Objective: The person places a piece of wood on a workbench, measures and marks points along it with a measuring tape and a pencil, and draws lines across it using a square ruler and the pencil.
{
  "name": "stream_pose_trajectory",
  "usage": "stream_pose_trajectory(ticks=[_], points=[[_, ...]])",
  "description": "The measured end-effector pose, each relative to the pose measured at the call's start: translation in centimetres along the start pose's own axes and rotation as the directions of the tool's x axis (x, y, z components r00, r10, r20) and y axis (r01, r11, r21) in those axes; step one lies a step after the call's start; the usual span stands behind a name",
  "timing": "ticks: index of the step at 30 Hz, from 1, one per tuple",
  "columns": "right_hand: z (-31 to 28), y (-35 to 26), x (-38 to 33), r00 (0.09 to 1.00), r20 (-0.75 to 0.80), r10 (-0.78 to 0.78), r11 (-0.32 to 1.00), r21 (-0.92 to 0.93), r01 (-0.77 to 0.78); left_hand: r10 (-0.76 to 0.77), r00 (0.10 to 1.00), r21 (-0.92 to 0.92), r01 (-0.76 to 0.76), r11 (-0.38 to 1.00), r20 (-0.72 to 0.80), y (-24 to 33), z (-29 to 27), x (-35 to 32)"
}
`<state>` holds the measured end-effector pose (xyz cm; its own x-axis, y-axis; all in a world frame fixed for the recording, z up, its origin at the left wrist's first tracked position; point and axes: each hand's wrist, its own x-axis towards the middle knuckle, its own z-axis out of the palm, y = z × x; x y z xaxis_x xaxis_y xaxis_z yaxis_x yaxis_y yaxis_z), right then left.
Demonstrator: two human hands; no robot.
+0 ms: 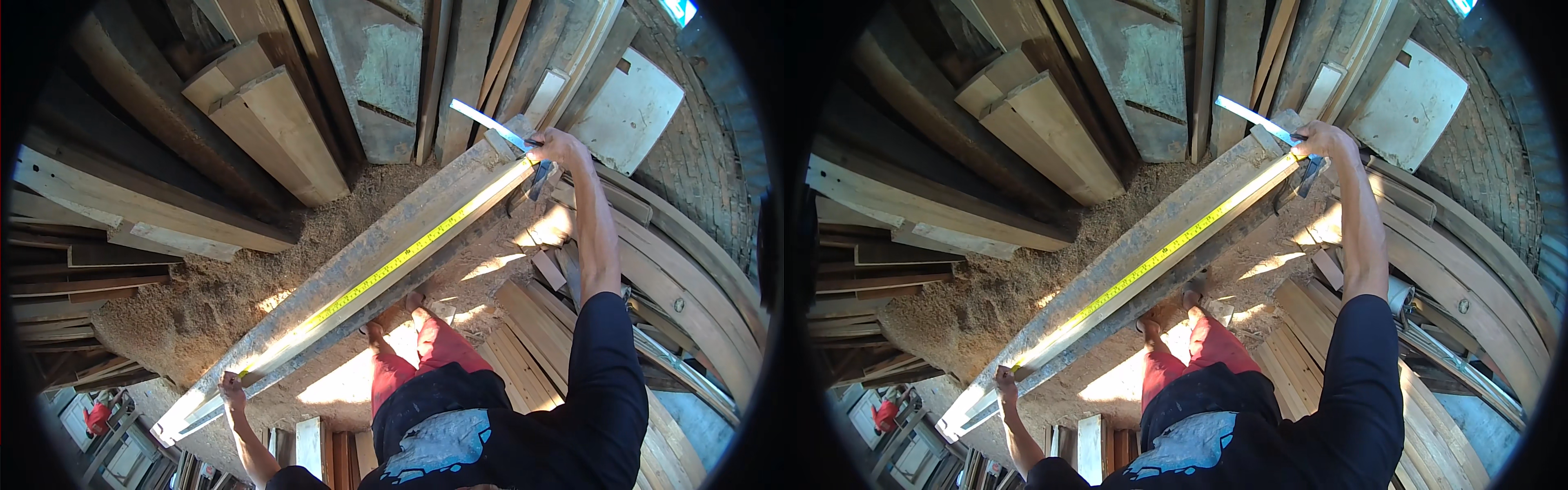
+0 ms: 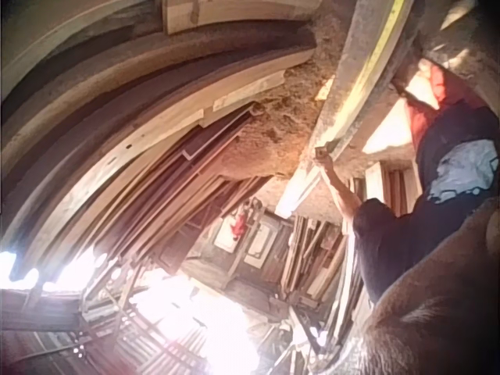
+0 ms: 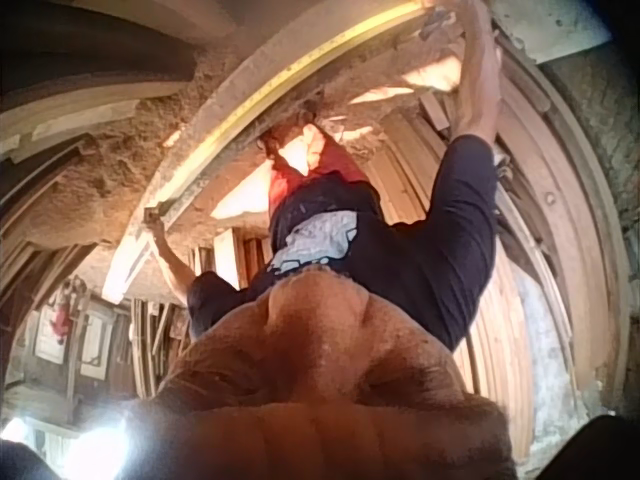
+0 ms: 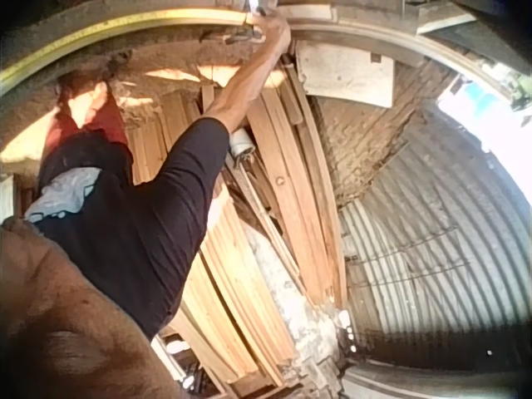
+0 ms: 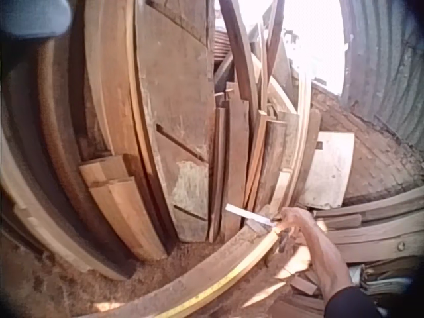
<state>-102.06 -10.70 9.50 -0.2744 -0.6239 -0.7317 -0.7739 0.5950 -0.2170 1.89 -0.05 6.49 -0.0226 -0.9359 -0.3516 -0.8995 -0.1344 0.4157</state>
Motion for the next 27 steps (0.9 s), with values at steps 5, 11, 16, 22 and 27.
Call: stream_pose_trajectory(ticks=[5,11,16,22,27], points=[[2.9,-1.7,1.0,0.968,-0.2,-0.154,0.951,-0.295,0.09,0.038,0.998,-0.012,-0.039,0.999,-0.05,-2.3,0.2,-0.3],[8.9,-10.1,-4.6,0.742,-0.48,-0.469,0.881,-0.191,0.433,-0.037,0.998,0.015,0.038,0.999,-0.048,-0.8,0.4,-0.9],[18.5,-19.3,-9.7,0.738,-0.458,-0.496,0.854,-0.105,0.509,-0.169,0.983,0.13,0.177,0.976,-0.069,3.6,0.1,-0.8],[26.7,-32.7,-15.9,0.787,-0.241,-0.568,0.806,0.031,0.591,-0.201,0.979,0.012,0.202,0.979,-0.04,3.8,0.6,-1.6],[32.6,-40.3,-19.6,0.678,-0.119,-0.725,0.688,-0.098,0.719,-0.068,0.992,-0.063,0.062,0.996,-0.111,4.0,1.0,-1.7]])
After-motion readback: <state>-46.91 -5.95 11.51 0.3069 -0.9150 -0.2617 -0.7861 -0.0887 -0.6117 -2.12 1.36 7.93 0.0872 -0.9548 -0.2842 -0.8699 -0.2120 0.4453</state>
